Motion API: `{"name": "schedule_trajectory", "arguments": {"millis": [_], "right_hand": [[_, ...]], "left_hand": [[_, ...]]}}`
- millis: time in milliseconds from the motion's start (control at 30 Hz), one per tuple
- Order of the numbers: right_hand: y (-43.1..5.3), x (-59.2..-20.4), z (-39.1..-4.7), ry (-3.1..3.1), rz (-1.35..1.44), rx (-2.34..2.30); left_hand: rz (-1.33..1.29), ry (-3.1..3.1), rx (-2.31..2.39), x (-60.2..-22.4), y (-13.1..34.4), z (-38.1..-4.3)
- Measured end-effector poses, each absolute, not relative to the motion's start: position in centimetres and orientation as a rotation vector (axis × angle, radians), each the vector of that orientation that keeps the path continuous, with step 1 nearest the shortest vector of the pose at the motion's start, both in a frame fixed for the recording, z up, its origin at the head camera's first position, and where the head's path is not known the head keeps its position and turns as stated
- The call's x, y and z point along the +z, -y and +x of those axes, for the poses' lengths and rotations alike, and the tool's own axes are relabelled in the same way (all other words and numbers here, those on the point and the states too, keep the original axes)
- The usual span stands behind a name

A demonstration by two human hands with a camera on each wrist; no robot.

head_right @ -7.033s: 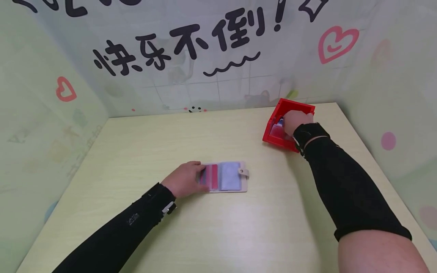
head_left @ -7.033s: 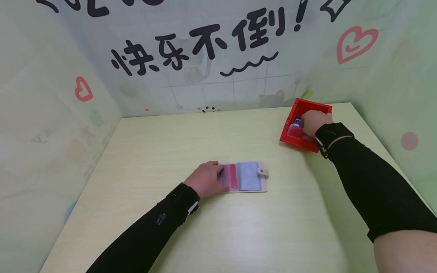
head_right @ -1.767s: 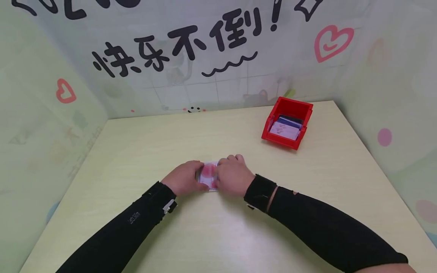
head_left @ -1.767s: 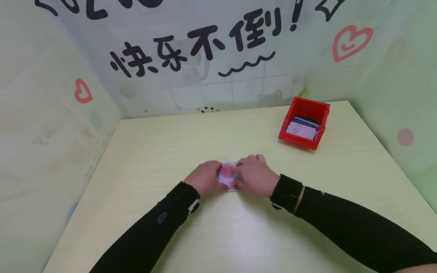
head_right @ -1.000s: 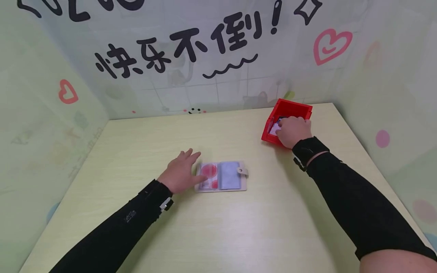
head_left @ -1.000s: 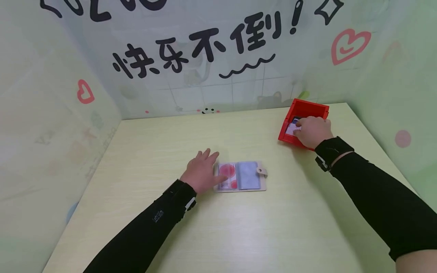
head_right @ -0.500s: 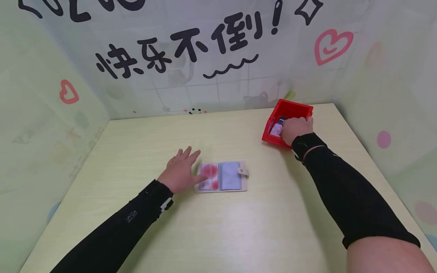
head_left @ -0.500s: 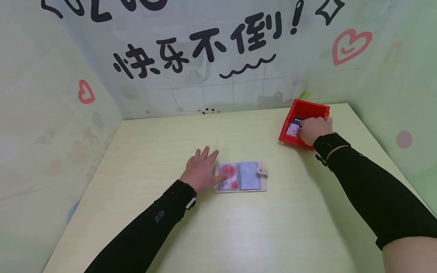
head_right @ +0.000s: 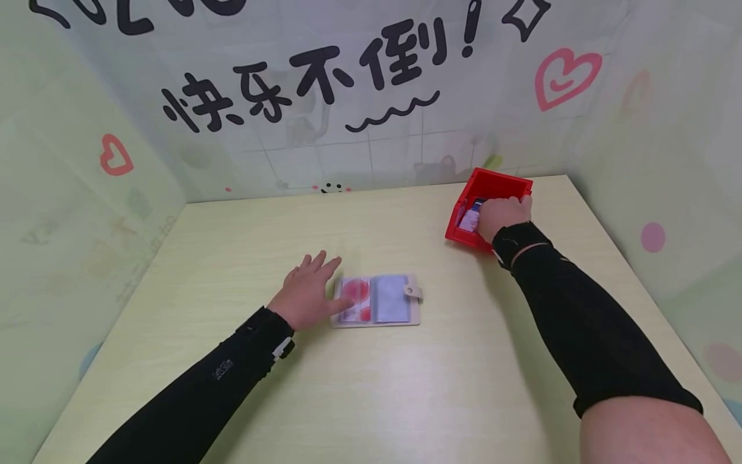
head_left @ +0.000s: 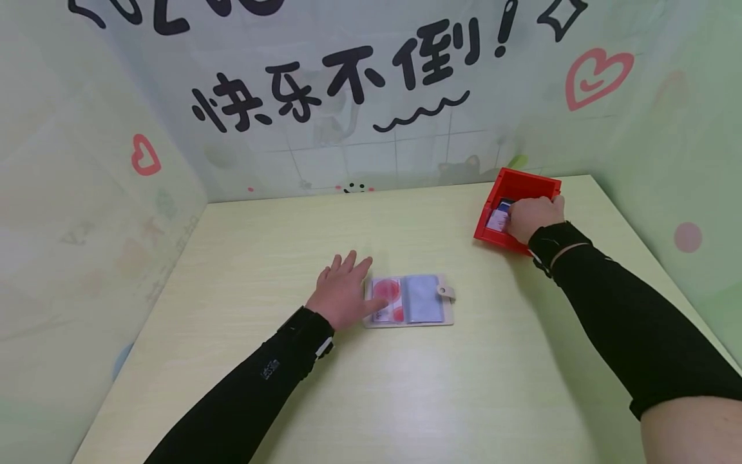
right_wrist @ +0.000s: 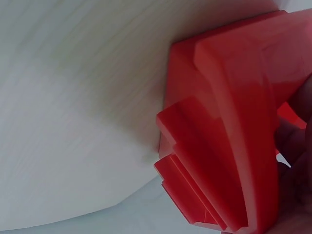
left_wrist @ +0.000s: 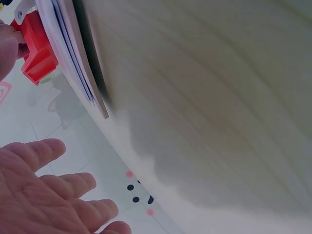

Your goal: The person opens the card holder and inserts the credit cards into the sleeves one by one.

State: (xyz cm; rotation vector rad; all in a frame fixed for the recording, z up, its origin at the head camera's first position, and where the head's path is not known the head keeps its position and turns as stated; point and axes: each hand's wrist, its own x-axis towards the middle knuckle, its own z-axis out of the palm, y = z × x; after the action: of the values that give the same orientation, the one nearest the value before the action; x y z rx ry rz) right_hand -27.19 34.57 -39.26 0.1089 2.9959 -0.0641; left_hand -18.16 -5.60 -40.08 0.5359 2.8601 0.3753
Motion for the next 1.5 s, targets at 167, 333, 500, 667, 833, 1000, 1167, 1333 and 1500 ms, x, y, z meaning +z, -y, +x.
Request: {"name": "schedule_trajectory", "arguments": {"millis": [167, 333, 500, 667, 833, 1000, 1167, 1333, 1500], "right_hand": [[-34.4, -39.0, -27.4, -2.985, 0.140, -0.067], [-34.8, -39.4, -27.9, -2.983, 0.141, -0.066], [-34.9, -39.6, -28.1, -3.003, 0.113, -0.031], [-34.7, -39.4, -27.7, -3.009, 0.100, -0.033], [-34.8, -39.2, -27.7, -2.993, 0.105, -0.129], [-35.5, -39.0, -28.0, -2.937, 0.122, -0.295], [-35.8, -38.1, -28.0, -2.888, 0.097, -0.417], [-35.7, -37.5, -27.5, -2.884, 0.087, -0.442], [-35.7, -37.5, -27.4, -2.911, 0.082, -0.420]], "left_hand": [[0.524, -2.847, 0.388, -40.1, 5.6, -18.1], [0.516, -2.846, 0.397, -40.1, 5.5, -18.1], [0.512, -2.846, 0.403, -40.2, 5.6, -17.9], [0.515, -2.840, 0.405, -40.2, 5.6, -17.8], [0.517, -2.836, 0.417, -40.1, 5.6, -17.8], [0.517, -2.833, 0.408, -40.1, 5.6, -17.8], [0.513, -2.834, 0.405, -40.2, 5.7, -17.8], [0.514, -2.832, 0.400, -40.1, 5.7, -17.7], [0.514, -2.829, 0.399, -40.2, 5.7, -17.6]]}}
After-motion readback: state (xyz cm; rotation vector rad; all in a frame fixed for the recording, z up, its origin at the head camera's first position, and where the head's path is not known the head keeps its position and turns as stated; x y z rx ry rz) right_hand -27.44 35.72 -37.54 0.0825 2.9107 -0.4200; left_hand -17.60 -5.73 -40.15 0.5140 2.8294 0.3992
